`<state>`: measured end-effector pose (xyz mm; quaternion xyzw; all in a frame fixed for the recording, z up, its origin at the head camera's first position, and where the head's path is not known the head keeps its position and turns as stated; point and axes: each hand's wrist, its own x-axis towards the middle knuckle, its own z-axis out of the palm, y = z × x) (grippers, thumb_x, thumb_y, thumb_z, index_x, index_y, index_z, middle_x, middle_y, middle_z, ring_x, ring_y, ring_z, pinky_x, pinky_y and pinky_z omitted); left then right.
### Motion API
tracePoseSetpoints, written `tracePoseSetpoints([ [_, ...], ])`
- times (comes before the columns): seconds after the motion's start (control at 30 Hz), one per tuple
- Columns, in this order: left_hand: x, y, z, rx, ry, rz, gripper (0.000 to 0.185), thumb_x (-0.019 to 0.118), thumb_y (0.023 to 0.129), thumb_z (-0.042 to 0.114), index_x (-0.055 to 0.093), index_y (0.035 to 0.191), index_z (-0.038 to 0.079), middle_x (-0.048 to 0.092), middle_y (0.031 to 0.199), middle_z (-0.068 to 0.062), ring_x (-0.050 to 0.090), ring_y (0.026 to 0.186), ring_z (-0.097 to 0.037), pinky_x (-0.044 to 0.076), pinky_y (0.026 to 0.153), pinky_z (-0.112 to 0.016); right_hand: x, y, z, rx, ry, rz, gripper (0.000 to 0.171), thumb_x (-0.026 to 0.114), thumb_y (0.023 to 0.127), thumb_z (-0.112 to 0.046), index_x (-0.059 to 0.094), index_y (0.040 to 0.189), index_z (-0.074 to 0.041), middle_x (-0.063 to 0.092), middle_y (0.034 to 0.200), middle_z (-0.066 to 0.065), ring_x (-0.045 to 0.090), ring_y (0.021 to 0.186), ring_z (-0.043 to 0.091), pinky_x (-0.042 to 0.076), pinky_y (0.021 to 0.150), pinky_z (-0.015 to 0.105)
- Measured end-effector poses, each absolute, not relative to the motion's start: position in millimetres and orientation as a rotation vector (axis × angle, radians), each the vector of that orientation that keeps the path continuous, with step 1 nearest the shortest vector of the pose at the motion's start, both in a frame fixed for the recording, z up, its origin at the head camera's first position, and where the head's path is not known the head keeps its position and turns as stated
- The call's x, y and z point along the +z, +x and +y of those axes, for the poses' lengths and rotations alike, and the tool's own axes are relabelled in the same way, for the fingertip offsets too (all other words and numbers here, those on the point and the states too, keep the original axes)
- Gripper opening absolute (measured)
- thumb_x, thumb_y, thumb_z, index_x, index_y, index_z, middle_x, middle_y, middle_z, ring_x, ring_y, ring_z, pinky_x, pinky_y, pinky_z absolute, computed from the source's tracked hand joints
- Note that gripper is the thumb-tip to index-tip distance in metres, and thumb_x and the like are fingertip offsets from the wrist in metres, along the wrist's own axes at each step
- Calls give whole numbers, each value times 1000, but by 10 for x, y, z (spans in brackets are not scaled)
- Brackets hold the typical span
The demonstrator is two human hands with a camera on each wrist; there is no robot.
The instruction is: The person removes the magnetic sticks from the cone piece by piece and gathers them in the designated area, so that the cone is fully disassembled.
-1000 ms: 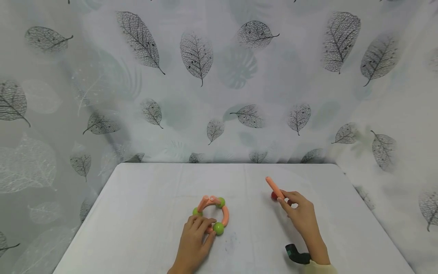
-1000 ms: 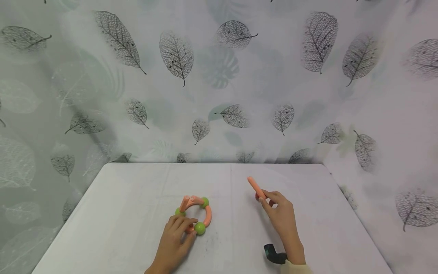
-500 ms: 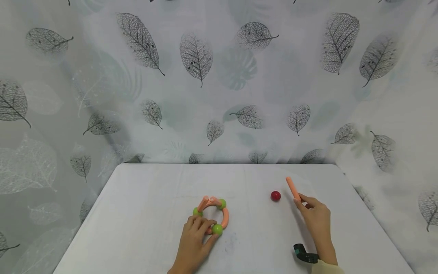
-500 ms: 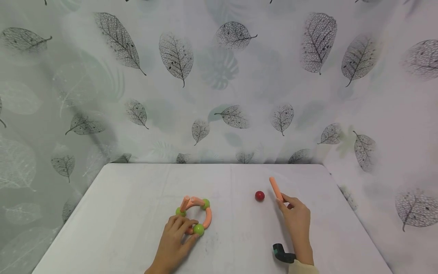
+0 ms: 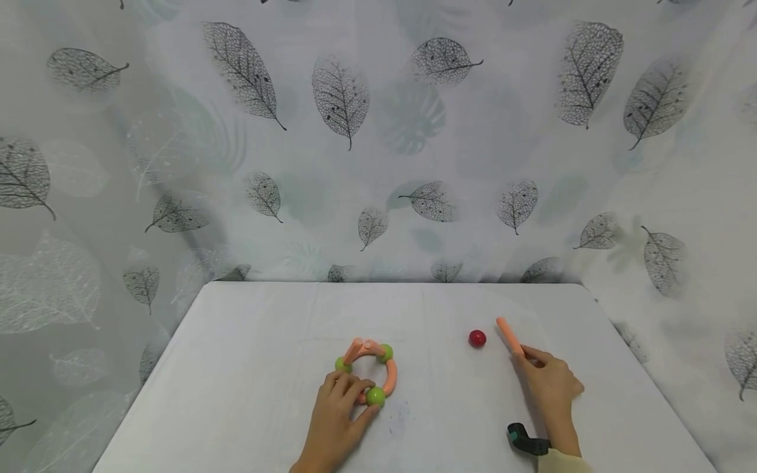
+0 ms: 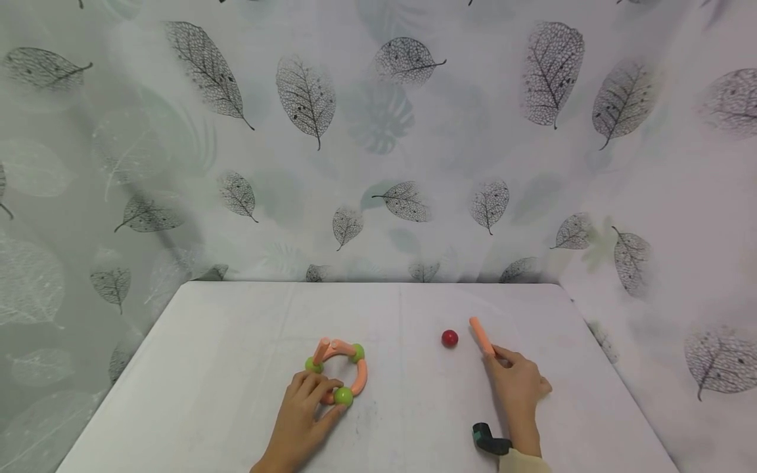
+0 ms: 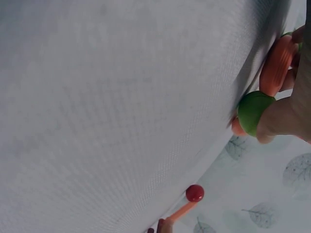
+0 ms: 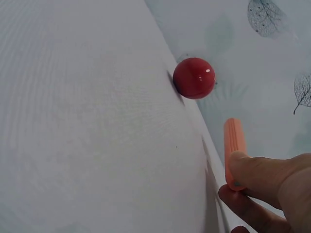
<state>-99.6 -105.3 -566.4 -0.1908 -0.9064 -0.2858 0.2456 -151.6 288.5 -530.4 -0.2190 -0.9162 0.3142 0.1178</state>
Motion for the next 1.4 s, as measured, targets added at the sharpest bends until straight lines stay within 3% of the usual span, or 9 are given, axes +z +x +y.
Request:
tracePoseSetpoints([
  [0.27,-5674,-987,-1058,-761,-545,-2455,34,87,82,39,72,110,27,62,103,11,54,118,-15,47,101,-41,-5459,-1544,2900,956,-690,-2629,42,77,92,-34,75,123,-5,68,130,30,58,119,54,25,88,64],
  [0.5,-5672,-1010,-1070,-777,-576,-2435,32,83,85,39,70,111,25,63,104,10,52,118,-16,42,100,-38,-5465,-1555,2870,961,-627,-2582,34,79,91,-27,78,118,-6,71,122,27,53,121,51,22,95,70],
  [0.73,-5674,-1035,-1058,-802,-590,-2443,34,83,85,38,69,112,23,63,106,8,51,120,-17,40,102,-37,-5420,-1563,2859,947,-625,-2587,34,78,91,-25,77,118,-5,70,124,28,51,120,51,21,94,69],
  [1.4,-5705,-1022,-1041,-851,-615,-2468,35,83,85,40,63,106,21,60,105,11,51,126,-20,35,111,-37,-5412,-1541,2893,954,-609,-2680,41,76,94,-33,72,124,-7,70,119,23,46,119,53,20,94,71],
])
